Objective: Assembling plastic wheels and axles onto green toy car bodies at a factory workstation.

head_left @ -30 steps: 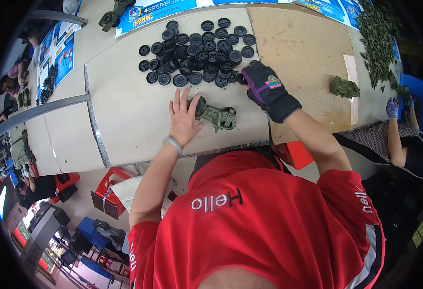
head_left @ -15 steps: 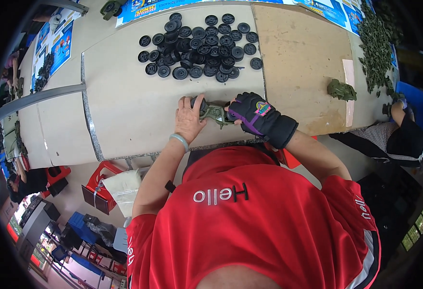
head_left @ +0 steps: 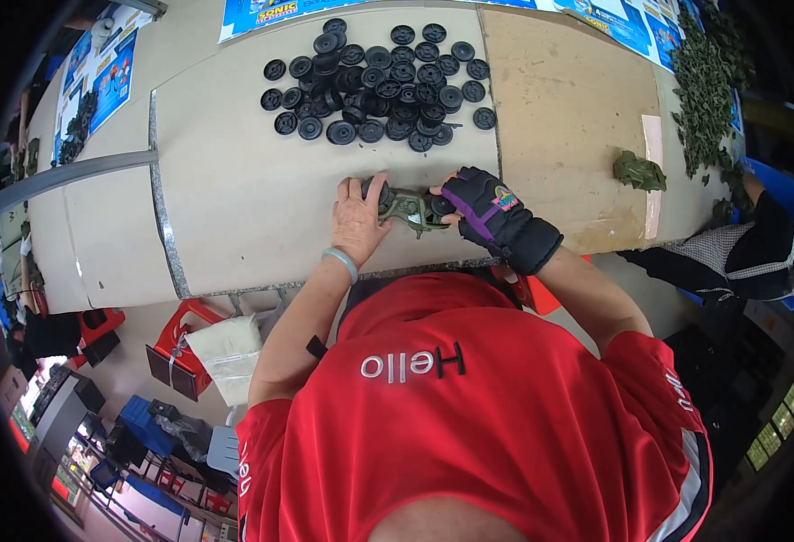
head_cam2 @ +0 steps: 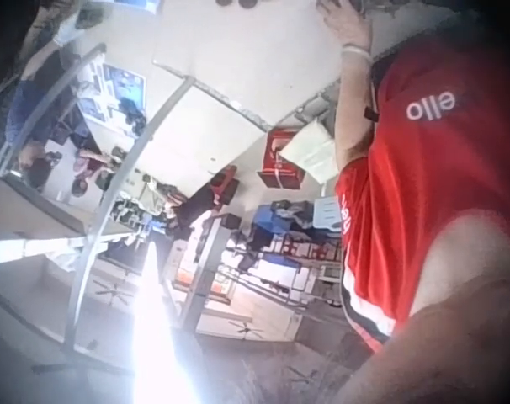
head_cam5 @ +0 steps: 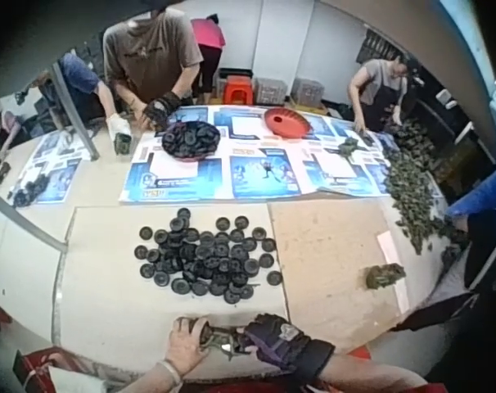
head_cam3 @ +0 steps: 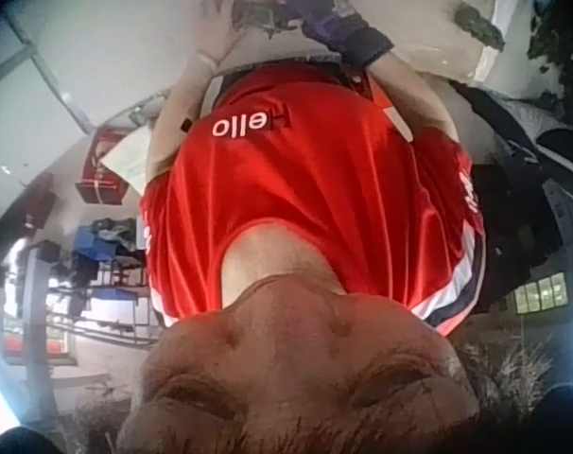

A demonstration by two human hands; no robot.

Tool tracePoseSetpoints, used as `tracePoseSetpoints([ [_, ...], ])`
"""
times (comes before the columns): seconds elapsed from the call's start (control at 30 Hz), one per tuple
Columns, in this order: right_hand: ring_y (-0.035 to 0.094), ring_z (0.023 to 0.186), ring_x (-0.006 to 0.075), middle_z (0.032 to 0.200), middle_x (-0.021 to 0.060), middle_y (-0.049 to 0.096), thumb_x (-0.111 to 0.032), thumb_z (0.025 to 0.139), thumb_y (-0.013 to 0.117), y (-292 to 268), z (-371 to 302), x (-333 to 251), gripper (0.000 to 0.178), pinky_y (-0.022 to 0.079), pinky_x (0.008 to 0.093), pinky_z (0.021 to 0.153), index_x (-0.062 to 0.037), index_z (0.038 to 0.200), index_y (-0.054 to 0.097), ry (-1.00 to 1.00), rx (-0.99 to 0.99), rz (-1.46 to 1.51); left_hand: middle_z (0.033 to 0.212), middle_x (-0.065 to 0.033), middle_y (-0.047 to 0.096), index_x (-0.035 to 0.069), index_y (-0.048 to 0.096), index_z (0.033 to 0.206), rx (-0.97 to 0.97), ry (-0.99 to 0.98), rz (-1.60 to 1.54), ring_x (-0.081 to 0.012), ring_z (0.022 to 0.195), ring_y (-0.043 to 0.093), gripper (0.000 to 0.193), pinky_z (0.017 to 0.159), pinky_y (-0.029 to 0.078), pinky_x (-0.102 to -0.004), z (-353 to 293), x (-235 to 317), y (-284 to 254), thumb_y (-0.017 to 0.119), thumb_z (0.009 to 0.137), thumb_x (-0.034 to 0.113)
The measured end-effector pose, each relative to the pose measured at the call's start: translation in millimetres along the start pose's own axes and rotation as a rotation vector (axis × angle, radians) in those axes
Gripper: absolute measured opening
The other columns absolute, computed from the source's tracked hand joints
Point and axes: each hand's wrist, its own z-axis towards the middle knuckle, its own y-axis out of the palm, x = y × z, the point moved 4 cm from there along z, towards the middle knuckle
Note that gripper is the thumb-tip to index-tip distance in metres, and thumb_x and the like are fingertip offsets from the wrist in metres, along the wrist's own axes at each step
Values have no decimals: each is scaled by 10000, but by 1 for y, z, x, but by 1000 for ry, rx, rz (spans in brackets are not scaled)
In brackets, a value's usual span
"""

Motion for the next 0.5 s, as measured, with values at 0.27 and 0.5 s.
tracePoseSetpoints([
  [0.27, 656, 1007, 409, 1012, 188, 699, -165, 804, 748, -11, 42, -13, 396, 529, 522, 883, -60, 1183, 698, 23, 245, -31, 1306, -172, 546, 176, 400, 1596, 28, -25, 53, -394, 1302, 505, 1070, 995, 547, -487, -1, 4, -15, 940, 673, 212],
  [0.5, 670, 949, 419, 967, 189, 692, -189, 842, 689, 28, 60, -24, 207, 528, 522, 827, -87, 1022, 688, 13, -11, -242, 1246, -166, 556, 151, 472, 1532, 145, 57, -20, -396, 1246, 544, 990, 929, 551, -502, -3, 2, 0, 937, 658, 197],
])
